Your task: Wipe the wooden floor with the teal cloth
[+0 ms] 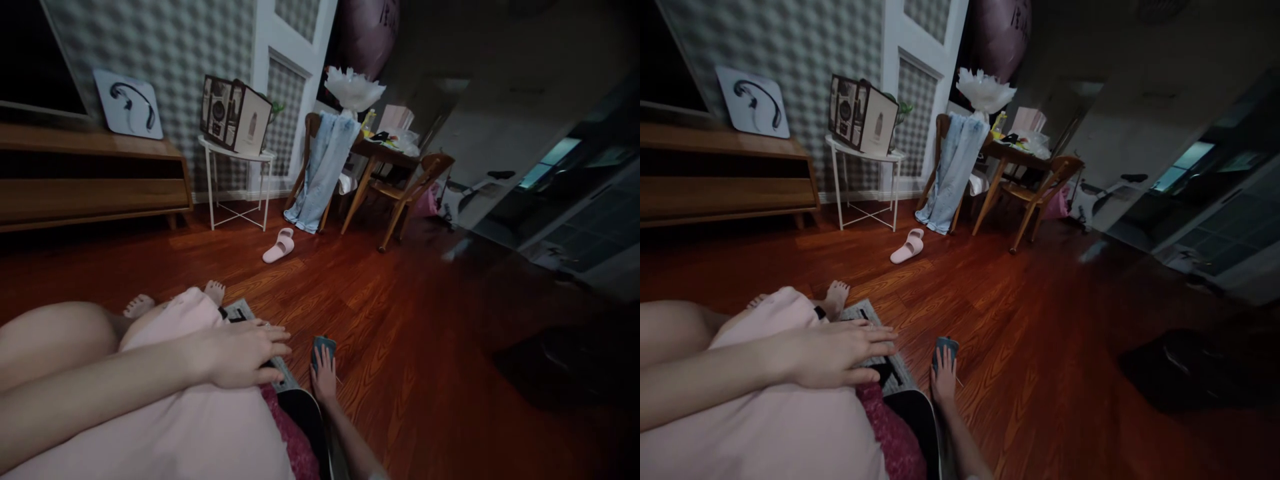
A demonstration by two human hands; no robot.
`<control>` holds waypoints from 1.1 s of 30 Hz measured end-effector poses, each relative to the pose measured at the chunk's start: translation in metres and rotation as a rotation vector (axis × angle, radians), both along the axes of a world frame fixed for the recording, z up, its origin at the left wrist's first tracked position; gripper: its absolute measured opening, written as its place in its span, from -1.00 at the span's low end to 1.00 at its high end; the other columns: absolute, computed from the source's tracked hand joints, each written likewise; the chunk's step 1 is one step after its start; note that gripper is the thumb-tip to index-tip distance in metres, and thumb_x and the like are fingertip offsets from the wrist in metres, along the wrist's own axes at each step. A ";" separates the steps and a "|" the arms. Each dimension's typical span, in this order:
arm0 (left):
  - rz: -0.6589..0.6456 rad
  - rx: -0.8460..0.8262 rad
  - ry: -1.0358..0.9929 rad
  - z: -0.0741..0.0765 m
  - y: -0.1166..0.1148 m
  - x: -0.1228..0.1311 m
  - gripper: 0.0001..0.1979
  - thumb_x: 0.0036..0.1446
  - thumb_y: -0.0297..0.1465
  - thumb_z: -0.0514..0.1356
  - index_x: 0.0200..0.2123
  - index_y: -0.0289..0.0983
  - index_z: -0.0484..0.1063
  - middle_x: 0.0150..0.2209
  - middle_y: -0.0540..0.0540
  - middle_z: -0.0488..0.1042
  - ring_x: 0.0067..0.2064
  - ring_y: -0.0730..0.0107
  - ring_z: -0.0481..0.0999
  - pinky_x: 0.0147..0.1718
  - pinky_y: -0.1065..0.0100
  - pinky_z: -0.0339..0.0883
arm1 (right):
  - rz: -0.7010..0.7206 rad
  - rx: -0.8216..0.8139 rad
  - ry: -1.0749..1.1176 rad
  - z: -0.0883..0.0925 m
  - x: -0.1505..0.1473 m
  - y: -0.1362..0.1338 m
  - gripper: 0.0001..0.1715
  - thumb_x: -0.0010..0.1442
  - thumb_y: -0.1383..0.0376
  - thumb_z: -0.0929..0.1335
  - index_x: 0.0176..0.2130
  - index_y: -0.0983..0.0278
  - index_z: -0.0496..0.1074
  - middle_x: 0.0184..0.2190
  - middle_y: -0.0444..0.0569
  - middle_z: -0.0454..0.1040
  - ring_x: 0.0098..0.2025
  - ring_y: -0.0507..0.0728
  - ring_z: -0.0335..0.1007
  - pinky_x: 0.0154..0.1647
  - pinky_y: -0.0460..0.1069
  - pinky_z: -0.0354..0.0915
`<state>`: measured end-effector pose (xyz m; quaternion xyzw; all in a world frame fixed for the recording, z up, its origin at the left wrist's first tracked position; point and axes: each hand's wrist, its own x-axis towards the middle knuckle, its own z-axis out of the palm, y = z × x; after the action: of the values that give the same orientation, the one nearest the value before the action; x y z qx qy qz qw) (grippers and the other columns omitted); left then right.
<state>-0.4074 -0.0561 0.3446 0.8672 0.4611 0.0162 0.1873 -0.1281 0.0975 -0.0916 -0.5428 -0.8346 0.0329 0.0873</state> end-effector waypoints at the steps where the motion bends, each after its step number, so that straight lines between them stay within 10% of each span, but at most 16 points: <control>1: 0.000 -0.001 -0.005 0.000 -0.001 -0.001 -0.54 0.35 -0.17 0.11 0.24 -0.19 0.36 0.31 -0.22 0.27 0.31 0.02 0.27 0.23 0.06 0.12 | -0.008 -0.007 -0.011 0.004 0.006 0.009 -0.33 0.36 0.13 0.05 0.38 0.17 0.11 0.44 -0.02 0.01 0.47 0.15 -0.23 0.42 0.20 -0.19; 6: 0.018 -0.044 0.023 0.003 -0.002 -0.003 -0.52 0.38 -0.15 0.08 0.28 -0.18 0.30 0.35 -0.20 0.21 0.36 0.08 0.18 0.27 0.08 0.06 | -0.303 -0.036 -0.036 0.015 0.066 0.035 -0.28 0.35 0.14 0.00 0.39 0.25 0.09 0.44 0.05 -0.03 0.47 0.16 -0.24 0.41 0.20 -0.17; 12: 0.015 -0.055 -0.034 0.000 0.000 -0.002 -0.53 0.37 -0.13 0.07 0.26 -0.16 0.33 0.34 -0.17 0.23 0.36 0.10 0.17 0.29 0.12 0.00 | -0.526 0.006 0.001 0.006 0.118 -0.004 -0.22 0.35 0.07 -0.06 0.41 0.32 0.02 0.45 0.15 -0.10 0.47 0.23 -0.29 0.40 0.27 -0.18; 19: 0.000 -0.075 0.028 -0.005 0.006 0.004 -0.51 0.37 -0.11 0.06 0.25 -0.20 0.35 0.35 -0.23 0.20 0.36 0.03 0.17 0.27 0.05 0.02 | -0.308 -0.002 0.060 -0.006 0.058 -0.054 -0.25 0.37 0.05 -0.01 0.41 0.30 0.00 0.47 0.09 -0.16 0.48 0.21 -0.35 0.41 0.24 -0.22; 25: -0.002 -0.084 0.074 0.003 0.006 0.005 -0.51 0.37 -0.14 0.08 0.28 -0.20 0.31 0.36 -0.25 0.17 0.36 0.03 0.17 0.27 0.03 0.04 | -0.114 -0.023 0.054 0.008 -0.002 -0.024 -0.30 0.39 0.06 0.02 0.39 0.22 0.07 0.46 0.04 -0.08 0.47 0.16 -0.30 0.42 0.21 -0.25; 33: 0.017 -0.065 0.039 0.006 0.002 0.001 -0.51 0.37 -0.14 0.09 0.27 -0.20 0.32 0.35 -0.25 0.18 0.35 0.00 0.20 0.26 0.01 0.07 | -0.335 -0.063 0.003 0.020 0.050 0.025 -0.28 0.36 0.11 0.00 0.40 0.25 0.06 0.45 0.05 -0.07 0.46 0.17 -0.25 0.41 0.23 -0.22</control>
<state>-0.4067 -0.0540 0.3502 0.8569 0.4722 -0.0140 0.2063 -0.0782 0.1221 -0.0711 -0.6768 -0.7309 0.0446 0.0756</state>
